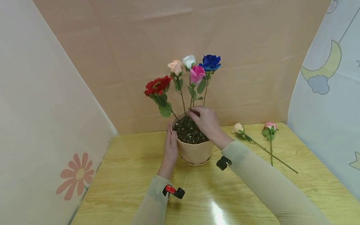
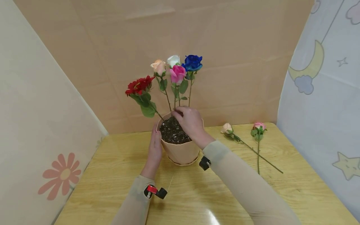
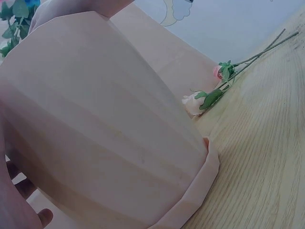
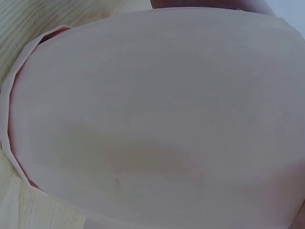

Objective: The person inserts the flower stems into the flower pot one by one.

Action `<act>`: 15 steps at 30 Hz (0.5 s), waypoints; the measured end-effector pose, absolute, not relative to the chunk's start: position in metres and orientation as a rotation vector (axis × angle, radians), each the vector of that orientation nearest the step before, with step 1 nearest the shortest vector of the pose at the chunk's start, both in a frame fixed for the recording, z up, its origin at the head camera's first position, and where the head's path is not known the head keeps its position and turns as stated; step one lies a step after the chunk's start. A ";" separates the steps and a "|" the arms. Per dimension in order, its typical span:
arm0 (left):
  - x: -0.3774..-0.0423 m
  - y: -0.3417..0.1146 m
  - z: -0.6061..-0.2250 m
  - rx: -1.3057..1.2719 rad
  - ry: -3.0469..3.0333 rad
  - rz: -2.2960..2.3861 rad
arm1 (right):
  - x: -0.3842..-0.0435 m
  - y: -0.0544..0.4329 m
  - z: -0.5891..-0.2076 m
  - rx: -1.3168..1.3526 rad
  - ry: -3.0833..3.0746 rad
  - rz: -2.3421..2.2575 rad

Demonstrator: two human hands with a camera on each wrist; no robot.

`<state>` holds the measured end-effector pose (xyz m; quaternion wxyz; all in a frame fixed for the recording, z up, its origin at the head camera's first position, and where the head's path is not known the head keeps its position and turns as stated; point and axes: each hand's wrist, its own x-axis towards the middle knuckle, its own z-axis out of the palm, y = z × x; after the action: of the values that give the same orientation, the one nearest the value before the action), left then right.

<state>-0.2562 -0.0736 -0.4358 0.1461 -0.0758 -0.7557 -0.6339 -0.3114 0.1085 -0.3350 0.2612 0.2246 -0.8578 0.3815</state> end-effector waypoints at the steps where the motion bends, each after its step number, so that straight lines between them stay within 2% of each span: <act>1: -0.256 -0.074 -0.436 -0.214 -2.177 -1.824 | -0.311 0.109 -0.335 0.606 -2.322 1.039; 15: -0.254 -0.073 -0.433 -0.190 -2.189 -1.822 | -0.306 0.112 -0.332 0.523 -2.327 1.176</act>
<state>-0.2544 -0.0735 -0.4330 0.1432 -0.0659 -0.7589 -0.6318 -0.3064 0.1120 -0.3323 0.2390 0.1909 -0.8497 0.4295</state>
